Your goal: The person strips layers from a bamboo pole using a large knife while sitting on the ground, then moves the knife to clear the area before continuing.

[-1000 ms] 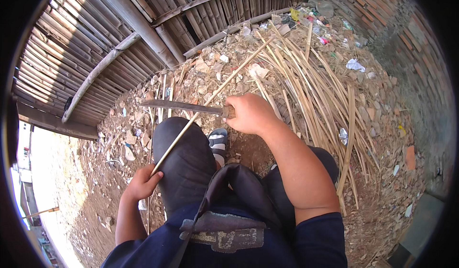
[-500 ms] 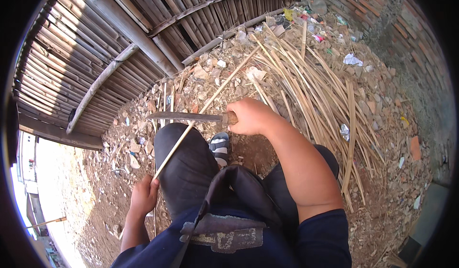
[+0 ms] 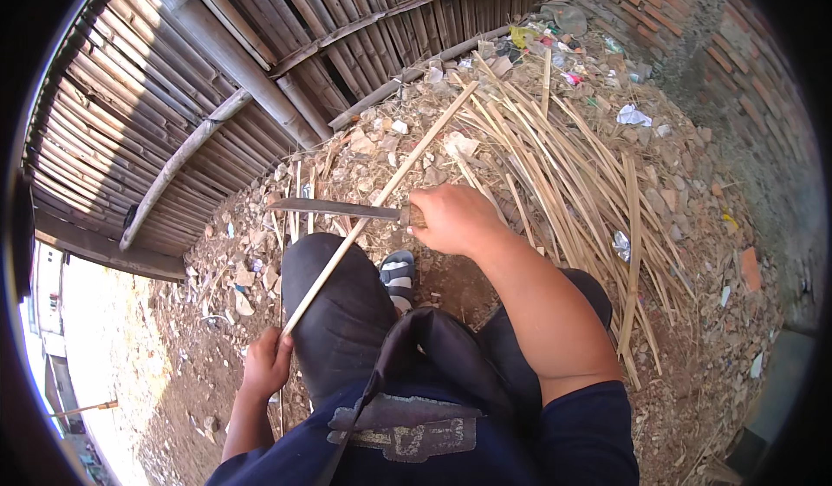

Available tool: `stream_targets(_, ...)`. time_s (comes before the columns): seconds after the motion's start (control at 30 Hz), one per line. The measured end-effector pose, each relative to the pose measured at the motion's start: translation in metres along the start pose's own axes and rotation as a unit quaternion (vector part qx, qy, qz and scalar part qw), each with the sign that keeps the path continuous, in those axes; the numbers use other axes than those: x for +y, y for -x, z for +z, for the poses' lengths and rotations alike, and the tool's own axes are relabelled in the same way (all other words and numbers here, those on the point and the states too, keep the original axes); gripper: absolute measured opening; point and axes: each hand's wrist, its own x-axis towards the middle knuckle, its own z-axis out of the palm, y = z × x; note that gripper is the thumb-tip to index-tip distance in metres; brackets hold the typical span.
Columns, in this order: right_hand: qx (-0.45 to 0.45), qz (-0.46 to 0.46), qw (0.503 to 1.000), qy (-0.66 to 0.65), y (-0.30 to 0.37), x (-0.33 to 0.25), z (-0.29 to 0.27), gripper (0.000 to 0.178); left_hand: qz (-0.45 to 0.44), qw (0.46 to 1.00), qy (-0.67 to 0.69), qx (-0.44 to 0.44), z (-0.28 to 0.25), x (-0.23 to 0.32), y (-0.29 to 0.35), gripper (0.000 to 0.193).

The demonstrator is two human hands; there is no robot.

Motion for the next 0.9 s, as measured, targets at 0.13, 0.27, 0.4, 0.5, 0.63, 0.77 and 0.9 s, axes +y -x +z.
stream_targets(0.13,-0.01,-0.045,0.999,-0.01,-0.003,-0.013,0.016,0.032,0.006,1.0,0.015,-0.014,0.006,-0.002,-0.004,0.033)
stream_targets(0.27,-0.038,-0.018,0.986,-0.16,-0.031,0.043,0.054,0.021,0.036,0.999,0.003,-0.023,0.008,0.001,-0.017,0.032)
stream_targets(0.4,0.015,-0.016,0.983,-0.183,-0.028,0.029,0.051,0.02,0.041,0.999,0.009,-0.029,0.0,0.004,-0.024,0.033)
stream_targets(0.5,0.005,-0.042,0.998,-0.05,-0.019,-0.007,0.028,0.025,0.03,0.999,-0.008,-0.028,0.003,-0.002,-0.018,0.033)
stream_targets(0.63,-0.039,-0.032,0.997,-0.05,-0.021,-0.003,0.029,0.024,0.039,0.999,0.01,-0.015,0.011,-0.006,-0.02,0.033)
stream_targets(0.77,0.018,0.003,0.992,-0.121,-0.032,0.019,0.043,0.04,0.03,0.998,0.036,-0.028,0.006,-0.001,-0.029,0.035)
stream_targets(0.9,0.019,-0.051,0.997,-0.049,-0.02,-0.008,0.026,0.025,0.038,0.999,0.028,-0.011,0.008,-0.005,-0.018,0.035)
